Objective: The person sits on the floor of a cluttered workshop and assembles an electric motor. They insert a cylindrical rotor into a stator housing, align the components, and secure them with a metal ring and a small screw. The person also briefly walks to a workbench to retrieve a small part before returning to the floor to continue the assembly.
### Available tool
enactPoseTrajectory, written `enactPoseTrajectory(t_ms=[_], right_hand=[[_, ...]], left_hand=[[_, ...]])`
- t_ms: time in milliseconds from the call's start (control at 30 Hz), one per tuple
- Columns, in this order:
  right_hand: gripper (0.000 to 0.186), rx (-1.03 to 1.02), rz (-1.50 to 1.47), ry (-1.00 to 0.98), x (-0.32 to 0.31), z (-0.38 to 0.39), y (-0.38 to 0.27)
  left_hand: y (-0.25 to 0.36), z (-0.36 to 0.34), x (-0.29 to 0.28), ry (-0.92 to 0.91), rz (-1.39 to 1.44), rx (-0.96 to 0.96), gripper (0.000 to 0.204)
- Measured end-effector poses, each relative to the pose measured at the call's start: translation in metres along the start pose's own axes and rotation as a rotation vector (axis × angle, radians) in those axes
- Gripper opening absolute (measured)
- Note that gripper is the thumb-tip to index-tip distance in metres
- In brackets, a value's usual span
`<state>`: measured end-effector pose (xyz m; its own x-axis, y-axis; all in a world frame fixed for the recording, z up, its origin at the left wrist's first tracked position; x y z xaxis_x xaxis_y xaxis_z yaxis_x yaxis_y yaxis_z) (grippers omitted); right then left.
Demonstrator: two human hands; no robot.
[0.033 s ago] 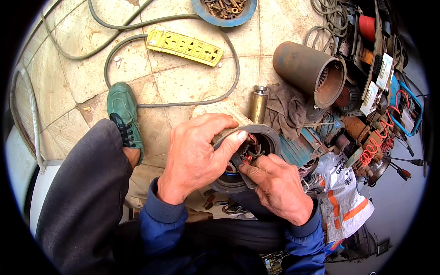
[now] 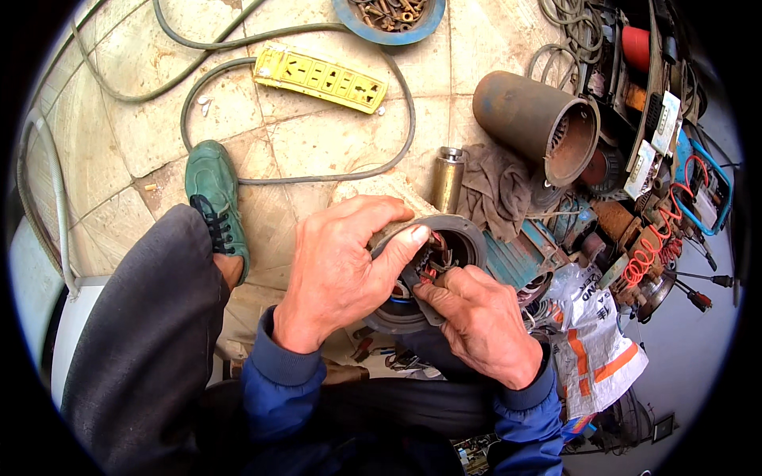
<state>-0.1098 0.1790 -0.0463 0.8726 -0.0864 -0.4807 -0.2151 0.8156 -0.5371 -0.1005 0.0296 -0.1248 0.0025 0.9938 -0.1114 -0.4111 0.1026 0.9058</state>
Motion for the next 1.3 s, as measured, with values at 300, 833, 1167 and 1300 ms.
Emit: enactPoseTrajectory(t_ms=[300,833,1167,1300], right_hand=[[0.027,-0.011,-0.003,0.173,0.001,0.001,-0.006],[0.016,0.156,-0.140,0.472,-0.005,0.000,0.007],[0.014,0.171,-0.220,0.481,-0.001,-0.001,0.012],[0.014,0.174,-0.205,0.475,-0.001,-0.004,0.011]], left_hand=[[-0.004,0.007,0.001,0.028,-0.002,-0.015,0.021],[-0.013,0.000,0.006,-0.002,0.195,-0.161,0.020],[-0.011,-0.002,0.009,-0.091,0.230,-0.225,0.023],[-0.013,-0.004,0.008,-0.083,0.216,-0.199,0.023]])
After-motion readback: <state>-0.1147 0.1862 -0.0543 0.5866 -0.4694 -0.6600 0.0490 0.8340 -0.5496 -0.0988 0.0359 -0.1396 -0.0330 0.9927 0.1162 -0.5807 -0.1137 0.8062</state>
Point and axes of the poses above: each hand's wrist, its own z-axis away from the middle knuckle, its own x-axis out of the palm, y = z × x, the point moved 6 cm from there along -z, towards the middle knuckle, and after that the axes turned 2 degrees about -z, right-handed, at the moved point
